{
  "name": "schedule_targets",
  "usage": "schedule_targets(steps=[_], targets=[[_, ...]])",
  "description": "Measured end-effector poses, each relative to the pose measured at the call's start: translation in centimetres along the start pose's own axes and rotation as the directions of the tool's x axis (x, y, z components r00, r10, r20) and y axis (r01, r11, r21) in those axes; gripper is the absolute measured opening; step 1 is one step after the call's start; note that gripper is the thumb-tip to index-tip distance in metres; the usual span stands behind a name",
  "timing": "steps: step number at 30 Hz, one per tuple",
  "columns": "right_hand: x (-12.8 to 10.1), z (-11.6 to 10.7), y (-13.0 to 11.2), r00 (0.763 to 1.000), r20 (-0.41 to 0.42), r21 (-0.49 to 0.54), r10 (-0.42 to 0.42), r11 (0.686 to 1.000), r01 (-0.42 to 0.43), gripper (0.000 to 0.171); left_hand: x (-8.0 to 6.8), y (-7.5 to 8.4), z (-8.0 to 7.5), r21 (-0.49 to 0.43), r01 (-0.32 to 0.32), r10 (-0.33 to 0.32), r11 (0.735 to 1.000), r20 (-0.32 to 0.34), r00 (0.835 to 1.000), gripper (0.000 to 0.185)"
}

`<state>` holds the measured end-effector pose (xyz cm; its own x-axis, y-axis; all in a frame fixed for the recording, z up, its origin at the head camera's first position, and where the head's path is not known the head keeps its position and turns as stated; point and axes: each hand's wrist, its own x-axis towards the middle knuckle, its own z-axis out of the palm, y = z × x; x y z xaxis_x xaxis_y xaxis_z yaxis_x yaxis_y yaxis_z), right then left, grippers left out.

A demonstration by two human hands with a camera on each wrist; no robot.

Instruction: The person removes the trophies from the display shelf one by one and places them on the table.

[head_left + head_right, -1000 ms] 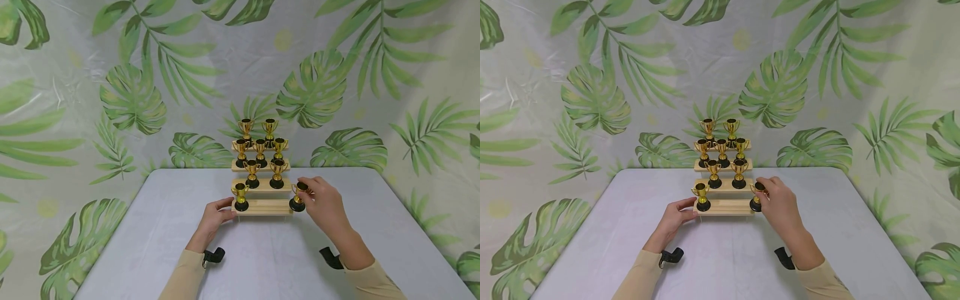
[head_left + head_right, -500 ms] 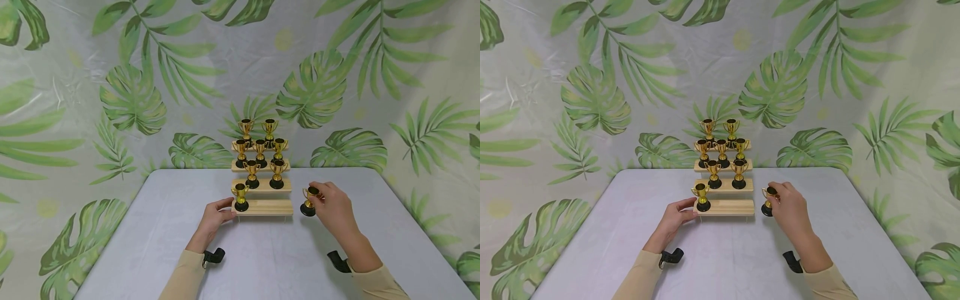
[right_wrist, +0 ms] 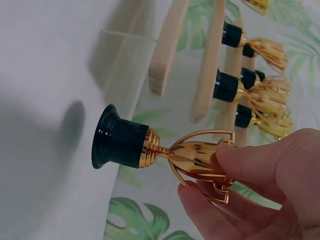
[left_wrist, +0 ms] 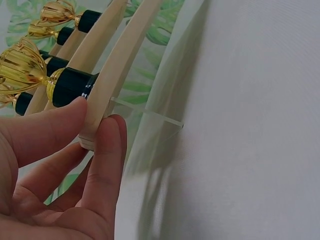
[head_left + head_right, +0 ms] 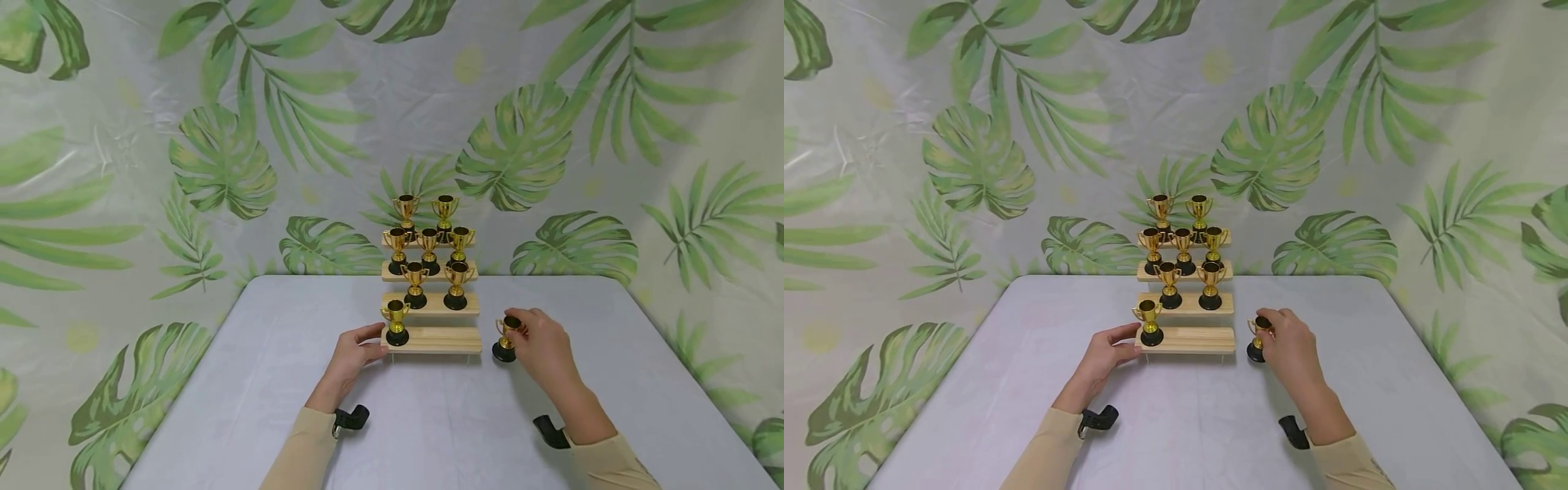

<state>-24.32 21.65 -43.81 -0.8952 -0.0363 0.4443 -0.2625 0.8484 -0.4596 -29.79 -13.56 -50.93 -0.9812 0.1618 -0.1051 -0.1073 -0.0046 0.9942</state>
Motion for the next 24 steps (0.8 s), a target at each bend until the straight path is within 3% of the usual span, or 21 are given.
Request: schedule_targets(steps=[24], targets=[[0.6, 2.4, 1.1, 0.997, 0.071, -0.042, 0.015, 0.999, -0.012, 0.037, 0.0, 0.0, -0.1, 0.010, 0.014, -0.014, 1.000, -0.003, 1.000, 0.056]])
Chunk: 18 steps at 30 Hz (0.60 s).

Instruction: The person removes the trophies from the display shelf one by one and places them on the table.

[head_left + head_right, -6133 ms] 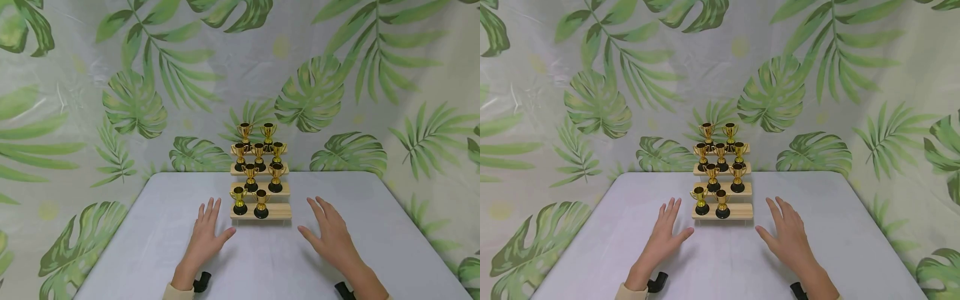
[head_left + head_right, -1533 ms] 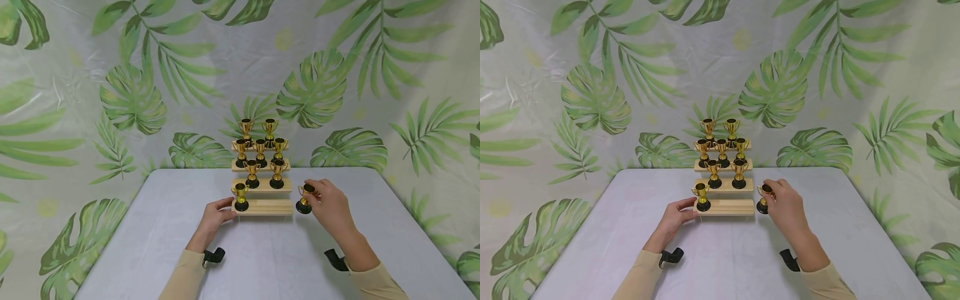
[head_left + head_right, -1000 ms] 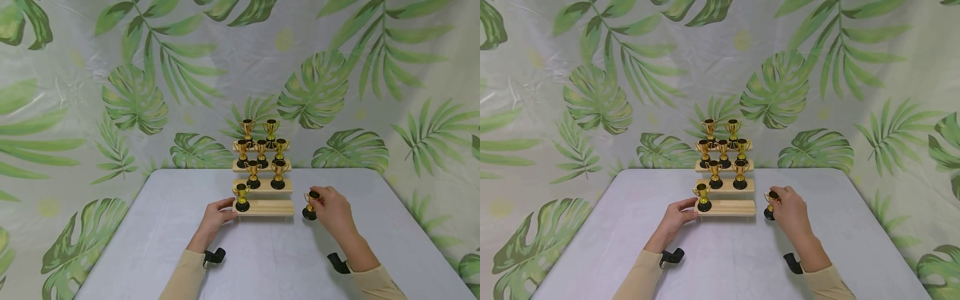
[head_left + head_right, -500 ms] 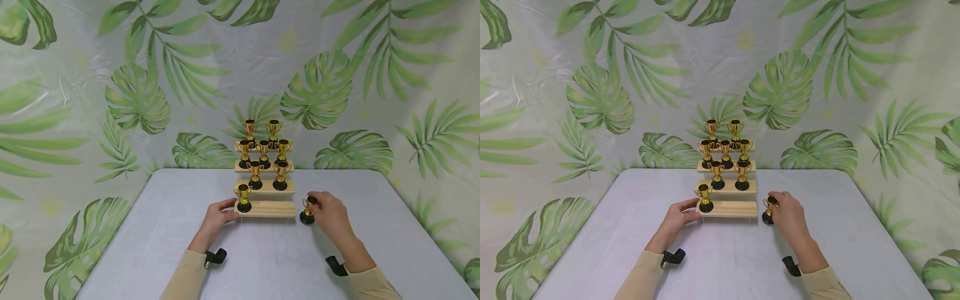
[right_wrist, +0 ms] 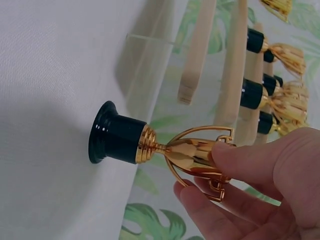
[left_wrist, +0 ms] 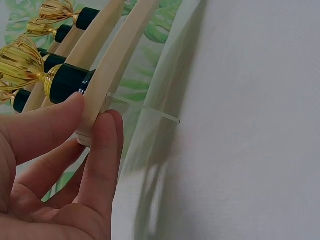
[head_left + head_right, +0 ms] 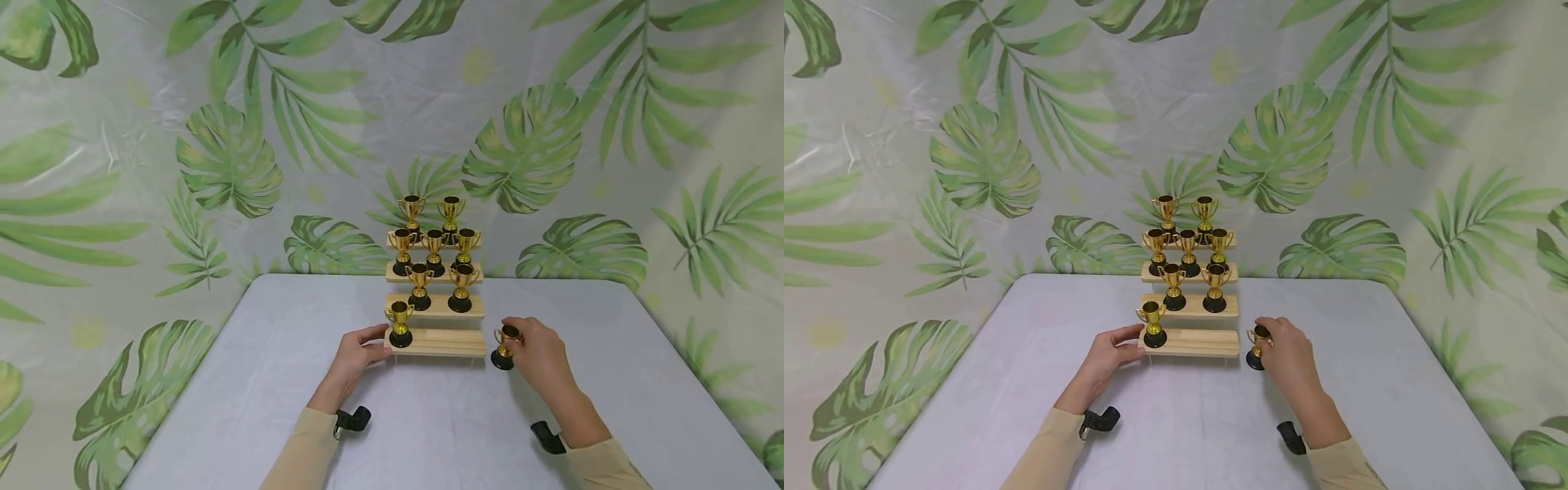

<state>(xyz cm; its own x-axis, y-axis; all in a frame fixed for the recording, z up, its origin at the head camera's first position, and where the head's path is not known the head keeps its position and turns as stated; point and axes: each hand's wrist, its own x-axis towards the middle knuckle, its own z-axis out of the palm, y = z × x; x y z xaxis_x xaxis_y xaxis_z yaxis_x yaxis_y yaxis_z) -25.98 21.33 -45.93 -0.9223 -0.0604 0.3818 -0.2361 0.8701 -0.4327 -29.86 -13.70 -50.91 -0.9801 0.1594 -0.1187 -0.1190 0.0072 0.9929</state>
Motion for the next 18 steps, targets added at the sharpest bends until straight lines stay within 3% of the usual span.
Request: schedule_targets(steps=[18], targets=[[-0.08, -0.15, 0.30, 1.000, 0.012, 0.017, -0.026, 1.000, 0.025, 0.037, -0.30, 0.05, -0.02, -0.010, -0.037, 0.037, 0.999, 0.016, 0.999, 0.057]])
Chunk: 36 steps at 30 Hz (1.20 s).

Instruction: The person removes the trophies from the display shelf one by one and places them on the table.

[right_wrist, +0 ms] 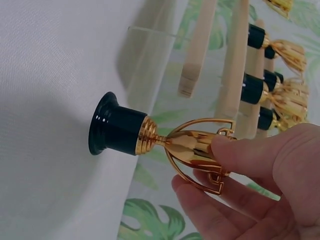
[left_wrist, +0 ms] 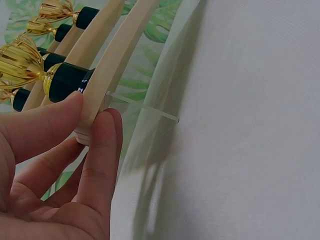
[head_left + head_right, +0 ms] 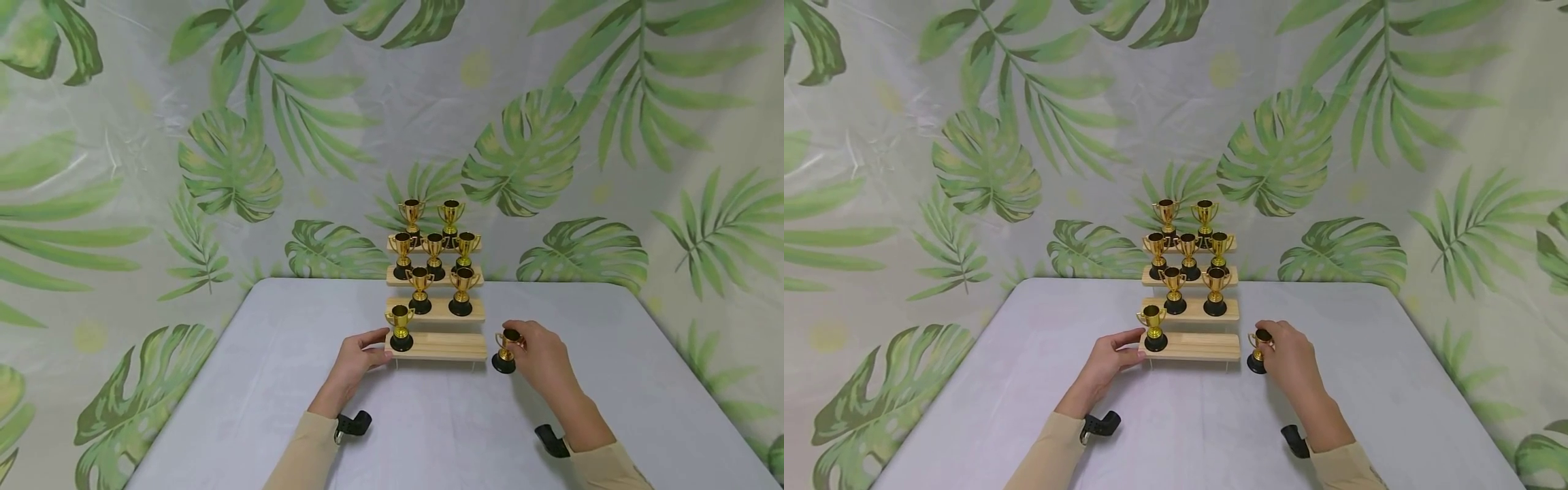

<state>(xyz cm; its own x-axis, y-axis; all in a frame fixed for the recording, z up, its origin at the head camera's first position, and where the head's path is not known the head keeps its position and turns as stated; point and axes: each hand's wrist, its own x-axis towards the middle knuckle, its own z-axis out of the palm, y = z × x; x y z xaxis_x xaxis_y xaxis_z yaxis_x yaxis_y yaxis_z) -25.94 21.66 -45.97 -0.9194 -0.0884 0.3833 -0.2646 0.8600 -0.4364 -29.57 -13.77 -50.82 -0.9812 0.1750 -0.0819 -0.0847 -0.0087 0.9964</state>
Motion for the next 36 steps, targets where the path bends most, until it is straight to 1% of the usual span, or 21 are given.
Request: schedule_targets(steps=[4, 7, 12, 16, 22, 25, 32, 36], targets=[[-0.3, -0.1, 0.1, 1.000, -0.003, 0.000, -0.004, 1.000, 0.004, 0.043, 0.0, -0.1, 0.0, -0.007, 0.006, -0.006, 1.000, 0.002, 1.000, 0.057], [-0.4, -0.3, -0.1, 1.000, -0.027, -0.011, -0.009, 1.000, 0.008, 0.047, 0.1, 0.0, 0.1, -0.013, 0.019, -0.019, 1.000, -0.004, 1.000, 0.056], [-0.5, -0.8, -0.7, 0.998, -0.056, -0.035, -0.014, 0.999, 0.012, 0.049, 0.2, -0.1, 0.1, -0.008, 0.016, -0.016, 1.000, -0.012, 1.000, 0.055], [-0.6, -1.1, -1.4, 0.996, -0.089, -0.027, -0.021, 0.999, 0.019, 0.047, 0.2, -0.2, 0.1, -0.007, 0.011, -0.011, 1.000, -0.009, 1.000, 0.055], [-0.6, -1.4, -2.9, 0.984, -0.167, -0.026, -0.055, 0.998, 0.051, 0.042, 0.3, -0.4, -0.1, 0.002, 0.014, -0.014, 1.000, -0.014, 1.000, 0.054], [-0.4, -1.4, -3.8, 0.978, -0.193, -0.020, -0.074, 0.997, 0.071, 0.041, 0.4, -0.5, -0.2, -0.002, 0.000, 0.000, 1.000, -0.016, 1.000, 0.053], [0.0, -1.0, -5.4, 0.972, -0.203, 0.034, -0.115, 0.992, 0.124, 0.037, 0.3, -0.6, -0.3, -0.077, 0.020, -0.022, 0.997, -0.033, 0.999, 0.050], [0.4, -0.8, -6.2, 0.961, -0.230, 0.043, -0.151, 0.985, 0.165, 0.035, 0.4, -0.4, -0.2, -0.090, 0.027, -0.030, 0.996, -0.029, 0.999, 0.049]])
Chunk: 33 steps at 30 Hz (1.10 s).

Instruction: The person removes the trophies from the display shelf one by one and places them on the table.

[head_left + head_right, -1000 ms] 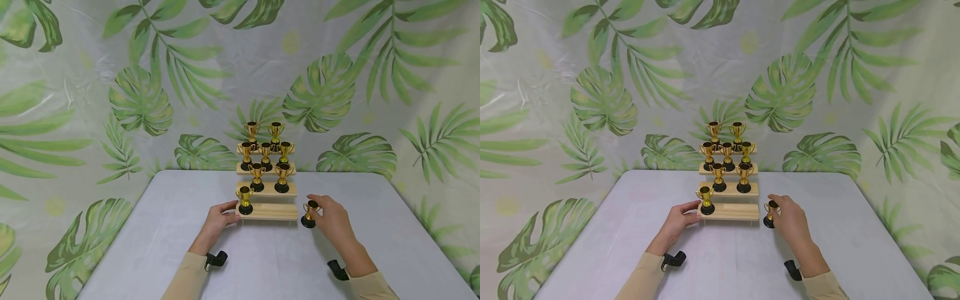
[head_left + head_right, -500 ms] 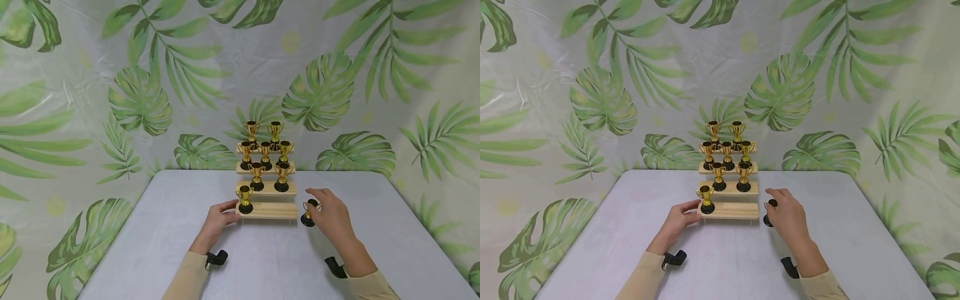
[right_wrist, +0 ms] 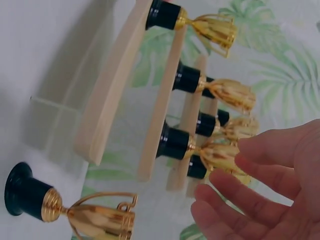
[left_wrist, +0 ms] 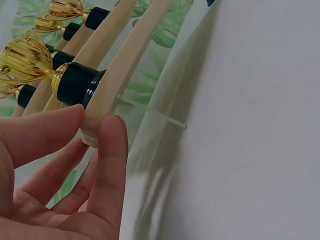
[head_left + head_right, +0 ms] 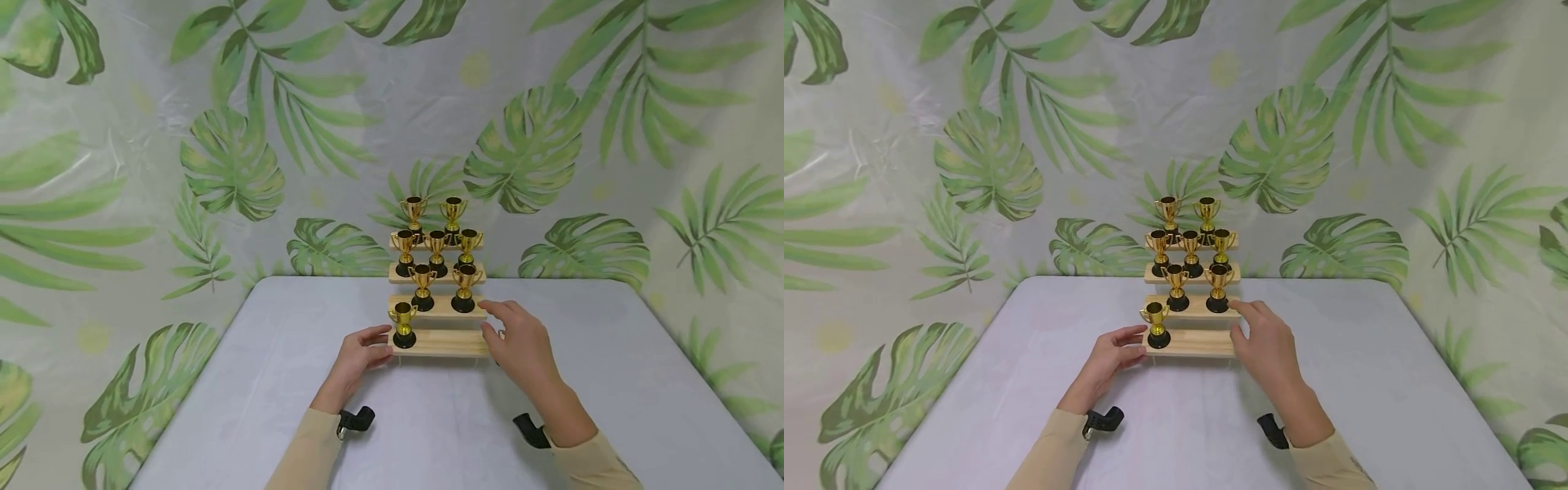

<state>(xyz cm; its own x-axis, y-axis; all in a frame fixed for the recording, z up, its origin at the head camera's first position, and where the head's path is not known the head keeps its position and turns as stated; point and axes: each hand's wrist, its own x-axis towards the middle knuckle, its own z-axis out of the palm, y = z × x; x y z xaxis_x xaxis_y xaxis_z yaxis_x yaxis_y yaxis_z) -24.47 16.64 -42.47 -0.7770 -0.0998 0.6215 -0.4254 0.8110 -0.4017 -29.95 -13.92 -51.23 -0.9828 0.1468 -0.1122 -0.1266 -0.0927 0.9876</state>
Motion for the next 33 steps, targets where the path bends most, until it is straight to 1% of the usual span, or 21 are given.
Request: schedule_targets(steps=[4, 9, 14, 17, 22, 26, 30, 33], targets=[[0.5, 0.4, -0.9, 1.000, -0.008, 0.029, -0.021, 0.999, 0.022, 0.034, 0.0, 0.3, 0.0, -0.007, 0.012, -0.012, 1.000, 0.004, 1.000, 0.049], [1.0, 0.9, -2.3, 0.999, 0.024, 0.057, -0.038, 0.998, 0.037, 0.033, 0.0, 0.6, 0.0, -0.002, 0.037, -0.037, 0.999, 0.011, 0.999, 0.050], [2.2, 1.5, -4.0, 0.996, 0.037, 0.082, -0.078, 0.994, 0.075, 0.034, 0.3, 1.0, -0.1, 0.022, 0.042, -0.043, 0.999, 0.031, 0.999, 0.051], [2.8, 2.0, -4.9, 0.993, 0.056, 0.095, -0.100, 0.991, 0.094, 0.034, 0.6, 1.2, -0.3, 0.045, 0.055, -0.057, 0.997, 0.039, 0.998, 0.050], [3.6, 3.0, -6.1, 0.989, 0.119, 0.122, -0.084, 0.990, 0.069, 0.036, 1.1, 1.4, -0.3, 0.065, 0.081, -0.086, 0.995, 0.072, 0.994, 0.050], [4.0, 3.9, -6.7, 0.985, 0.164, 0.165, -0.058, 0.986, 0.030, 0.037, 1.3, 1.7, -0.3, 0.074, 0.078, -0.086, 0.994, 0.120, 0.989, 0.050], [4.1, 5.0, -7.0, 0.982, 0.181, 0.190, -0.060, 0.981, 0.024, 0.038, 1.4, 1.9, -0.6, 0.085, 0.074, -0.085, 0.994, 0.140, 0.986, 0.050], [4.1, 5.7, -7.2, 0.982, 0.176, 0.207, -0.063, 0.978, 0.026, 0.039, 1.4, 2.0, -0.7, 0.092, 0.071, -0.084, 0.993, 0.144, 0.986, 0.050]])
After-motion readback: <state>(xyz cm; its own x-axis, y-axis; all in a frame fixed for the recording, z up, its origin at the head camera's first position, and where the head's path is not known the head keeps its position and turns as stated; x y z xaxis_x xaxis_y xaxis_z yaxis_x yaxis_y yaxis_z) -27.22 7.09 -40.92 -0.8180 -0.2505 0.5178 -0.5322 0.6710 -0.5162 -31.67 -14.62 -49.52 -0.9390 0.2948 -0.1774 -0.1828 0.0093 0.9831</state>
